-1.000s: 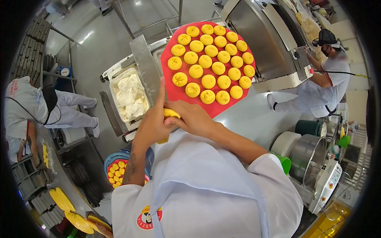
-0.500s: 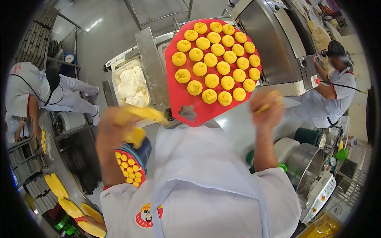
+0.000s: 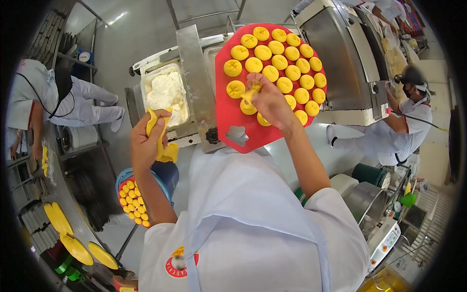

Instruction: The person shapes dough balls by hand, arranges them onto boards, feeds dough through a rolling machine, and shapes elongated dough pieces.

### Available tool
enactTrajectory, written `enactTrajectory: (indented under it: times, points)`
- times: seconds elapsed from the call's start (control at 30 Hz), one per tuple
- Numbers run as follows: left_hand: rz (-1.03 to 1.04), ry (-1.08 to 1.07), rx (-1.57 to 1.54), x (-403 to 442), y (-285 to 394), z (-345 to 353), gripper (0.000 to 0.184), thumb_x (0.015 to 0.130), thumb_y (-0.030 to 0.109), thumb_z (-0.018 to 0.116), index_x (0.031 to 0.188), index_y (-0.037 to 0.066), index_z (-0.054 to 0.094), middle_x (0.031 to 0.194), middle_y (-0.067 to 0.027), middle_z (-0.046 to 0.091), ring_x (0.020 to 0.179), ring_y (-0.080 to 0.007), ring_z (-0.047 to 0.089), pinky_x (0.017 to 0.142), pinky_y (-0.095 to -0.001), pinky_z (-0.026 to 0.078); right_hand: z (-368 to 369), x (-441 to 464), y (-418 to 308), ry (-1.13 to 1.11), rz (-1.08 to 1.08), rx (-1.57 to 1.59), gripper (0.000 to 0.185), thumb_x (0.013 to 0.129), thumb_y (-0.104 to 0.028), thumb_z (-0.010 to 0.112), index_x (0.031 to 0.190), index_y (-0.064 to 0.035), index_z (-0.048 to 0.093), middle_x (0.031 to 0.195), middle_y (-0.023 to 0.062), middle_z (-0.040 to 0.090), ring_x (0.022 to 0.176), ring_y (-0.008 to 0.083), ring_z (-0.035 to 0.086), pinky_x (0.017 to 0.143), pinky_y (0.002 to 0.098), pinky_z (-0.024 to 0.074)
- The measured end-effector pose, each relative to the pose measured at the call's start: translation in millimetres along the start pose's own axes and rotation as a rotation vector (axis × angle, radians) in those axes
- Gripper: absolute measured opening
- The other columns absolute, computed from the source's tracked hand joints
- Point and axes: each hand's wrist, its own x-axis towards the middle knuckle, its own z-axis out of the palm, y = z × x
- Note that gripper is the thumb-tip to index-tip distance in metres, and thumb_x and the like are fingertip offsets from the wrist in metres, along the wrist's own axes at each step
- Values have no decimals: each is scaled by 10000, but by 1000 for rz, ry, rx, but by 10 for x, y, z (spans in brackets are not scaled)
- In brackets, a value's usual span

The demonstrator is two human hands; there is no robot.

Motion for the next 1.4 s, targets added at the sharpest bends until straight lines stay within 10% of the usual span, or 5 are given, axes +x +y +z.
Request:
enactTrajectory:
  times: [0.1,0.57,1.1,1.17,1.4]
  points:
    - [1,-66,-79,-50,-120,-41,239,1005,257,610,1051,28,660,700,16,541,546,-60,496,499,-224,409,-103,216,45,16,-299,-1057,445,903,68,539,1327,-62,500,1200,120,496,897,183,577,801,304,490]
    - [-116,-80,-19,-107,-414,-79,314,1002,347,626,985,37,678,693,41,533,575,-46,499,537,-226,410,-51,345,296,-164,-654,-1870,285,815,14,648,1097,-25,652,1202,119,638,1090,304,603,993,463,447]
    - [-86,-127,90,7,-373,218,399,1048,373,529,997,7,680,718,26,525,656,-47,453,591,-232,404,-237,597,127,-198,-412,-1809,99,850,-98,701,934,-100,752,959,49,644,958,240,590,887,412,438]
    - [-80,-116,84,21,-407,257,397,1063,372,480,1171,41,672,719,26,559,605,-52,496,541,-226,410,-251,559,13,-48,-278,-1259,76,857,-105,693,908,-92,749,997,56,651,983,257,591,866,410,454]
    - [28,-240,239,140,-257,487,522,1022,200,427,1522,50,406,1044,-35,619,858,-84,550,782,-240,456,-264,588,98,-303,-471,-1798,143,819,-63,702,954,-92,742,965,73,663,972,269,606,848,410,470]
